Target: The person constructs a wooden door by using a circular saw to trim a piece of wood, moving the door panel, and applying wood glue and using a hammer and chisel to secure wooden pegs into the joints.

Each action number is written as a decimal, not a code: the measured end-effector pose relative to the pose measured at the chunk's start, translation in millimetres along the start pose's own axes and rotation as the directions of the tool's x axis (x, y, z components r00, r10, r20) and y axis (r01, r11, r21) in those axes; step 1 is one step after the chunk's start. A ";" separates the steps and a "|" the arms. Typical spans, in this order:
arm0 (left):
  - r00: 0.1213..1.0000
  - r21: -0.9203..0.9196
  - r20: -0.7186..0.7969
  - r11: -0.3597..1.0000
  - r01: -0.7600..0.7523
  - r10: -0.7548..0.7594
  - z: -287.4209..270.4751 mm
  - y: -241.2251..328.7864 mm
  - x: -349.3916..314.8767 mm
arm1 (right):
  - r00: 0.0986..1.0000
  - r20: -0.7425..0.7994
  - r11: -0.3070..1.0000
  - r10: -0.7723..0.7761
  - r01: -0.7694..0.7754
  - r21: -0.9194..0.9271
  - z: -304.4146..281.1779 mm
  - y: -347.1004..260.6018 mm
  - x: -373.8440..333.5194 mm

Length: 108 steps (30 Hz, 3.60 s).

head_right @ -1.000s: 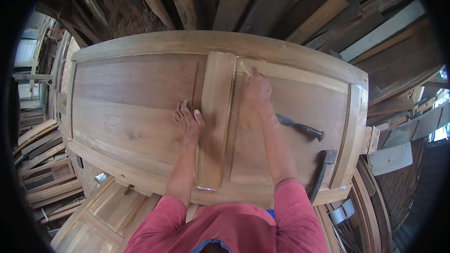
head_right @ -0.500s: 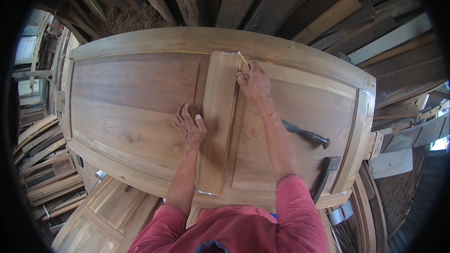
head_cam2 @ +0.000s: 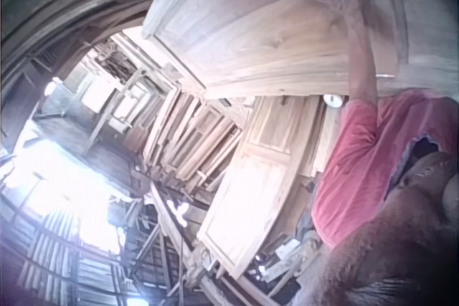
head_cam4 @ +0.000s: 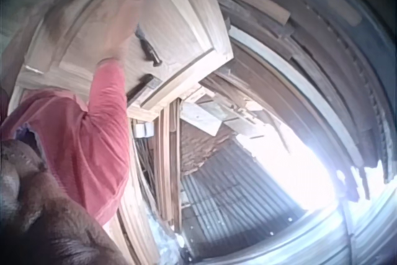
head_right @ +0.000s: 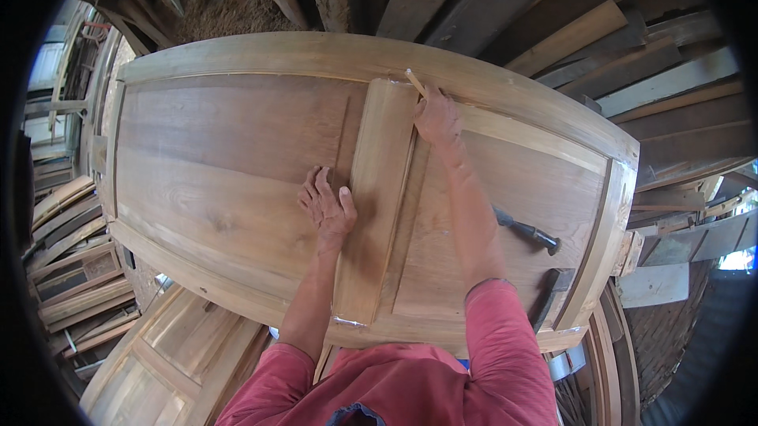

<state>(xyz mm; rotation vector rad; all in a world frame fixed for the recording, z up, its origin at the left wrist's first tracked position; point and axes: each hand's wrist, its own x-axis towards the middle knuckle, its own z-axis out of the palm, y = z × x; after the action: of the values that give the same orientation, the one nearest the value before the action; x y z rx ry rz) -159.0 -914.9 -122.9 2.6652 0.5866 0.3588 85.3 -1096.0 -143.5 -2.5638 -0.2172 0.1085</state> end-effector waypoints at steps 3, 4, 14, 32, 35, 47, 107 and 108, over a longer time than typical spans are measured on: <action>1.000 0.001 -0.006 1.000 -0.020 0.020 0.8 1.9 1.3 | 0.995 0.028 0.992 -0.101 0.103 -0.078 0.5 17.8 13.9; 1.000 -0.015 0.005 1.000 -0.007 0.007 0.6 5.7 2.8 | 0.981 0.029 0.978 -0.190 0.191 -0.080 -1.6 29.5 19.2; 1.000 0.009 0.016 1.000 0.018 -0.018 -0.1 0.9 0.4 | 0.979 0.169 0.991 -0.114 0.100 0.090 -30.3 33.6 12.2; 0.999 0.014 0.021 0.999 0.034 -0.035 -4.6 3.4 1.0 | 0.951 0.298 0.953 0.088 0.007 -0.302 -36.9 -49.0 -14.5; 1.000 -0.007 0.008 1.000 0.012 -0.012 -4.9 6.8 2.7 | 0.974 0.228 0.962 -0.012 0.073 -0.263 -37.0 -40.9 -13.3; 1.000 -0.040 -0.001 0.999 0.026 -0.026 -0.5 4.8 1.4 | 0.988 0.153 1.000 0.018 -0.015 -0.020 -31.9 -12.0 -39.2; 0.459 -0.397 0.504 0.668 -0.629 0.732 71.8 301.3 -156.5 | 0.761 0.334 0.667 0.556 -0.649 0.366 -240.0 273.8 -509.6; 0.457 -0.402 0.508 0.671 -0.623 0.730 47.8 312.2 -162.1 | 0.726 0.318 0.608 0.610 -0.686 0.400 -235.3 299.7 -525.4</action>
<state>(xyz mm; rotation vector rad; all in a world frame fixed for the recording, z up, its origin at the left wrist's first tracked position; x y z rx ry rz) -177.6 -1263.9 -60.5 2.4891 -0.7467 -0.3172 -363.0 -1562.4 -90.9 -1.9820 0.6454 0.5623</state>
